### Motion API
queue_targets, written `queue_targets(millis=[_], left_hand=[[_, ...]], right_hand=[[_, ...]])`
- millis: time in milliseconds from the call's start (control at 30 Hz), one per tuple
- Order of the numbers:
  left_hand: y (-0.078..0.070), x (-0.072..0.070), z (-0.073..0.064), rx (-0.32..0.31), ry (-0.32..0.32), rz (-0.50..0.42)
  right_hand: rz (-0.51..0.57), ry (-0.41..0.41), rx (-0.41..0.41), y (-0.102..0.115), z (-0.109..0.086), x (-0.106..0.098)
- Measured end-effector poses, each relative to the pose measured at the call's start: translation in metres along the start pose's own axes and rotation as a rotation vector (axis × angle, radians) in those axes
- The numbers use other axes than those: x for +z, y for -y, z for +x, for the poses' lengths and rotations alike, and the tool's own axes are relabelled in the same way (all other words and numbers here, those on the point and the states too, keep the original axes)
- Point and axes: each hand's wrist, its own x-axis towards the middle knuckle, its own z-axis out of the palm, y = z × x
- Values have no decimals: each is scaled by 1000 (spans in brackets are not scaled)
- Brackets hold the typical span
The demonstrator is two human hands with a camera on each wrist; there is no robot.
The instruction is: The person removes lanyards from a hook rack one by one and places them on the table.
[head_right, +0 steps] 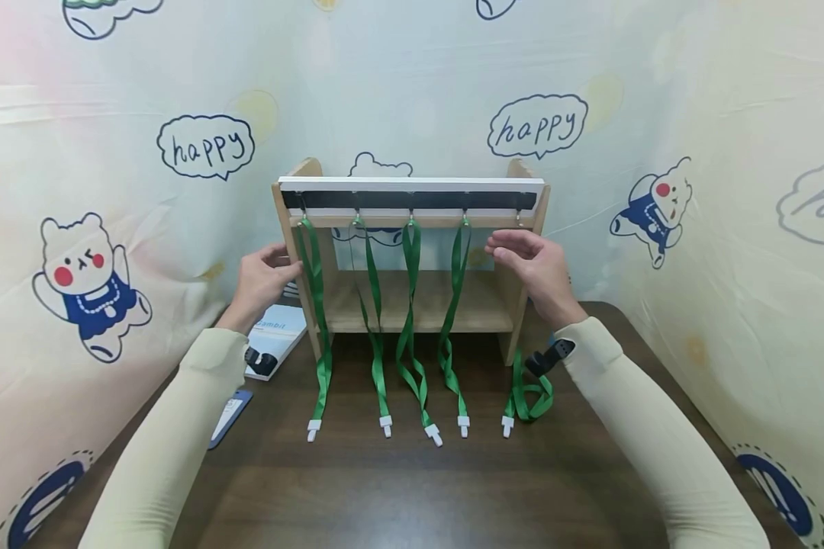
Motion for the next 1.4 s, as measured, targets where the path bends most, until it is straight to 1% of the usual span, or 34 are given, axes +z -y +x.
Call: queue_targets(millis=[200,300,467,667,900,1067,1267,1400], left_hand=[[-3,-1,0,7,2,18],[-2,-1,0,12,2,23],[-1,-1,-3,4,1,28],[0,1,-3,0,2,31],[0,0,-2,-1,5,21],[1,0,-1,18,2,19],[4,1,-2,28,3,13],[4,0,-2,29,-1,8]], right_hand=[[-27,6,-26,0,7,5],[-35,14,-24,-1,9,8],[-83,15,-21,-2,13,14],[-115,-13,12,-2,16,20],[-165,-40,28,0,18,27],[-190,-49,61,-1,18,30],[-215,-60,46,-4,20,34],[-228,-83,55,-4,21,39]])
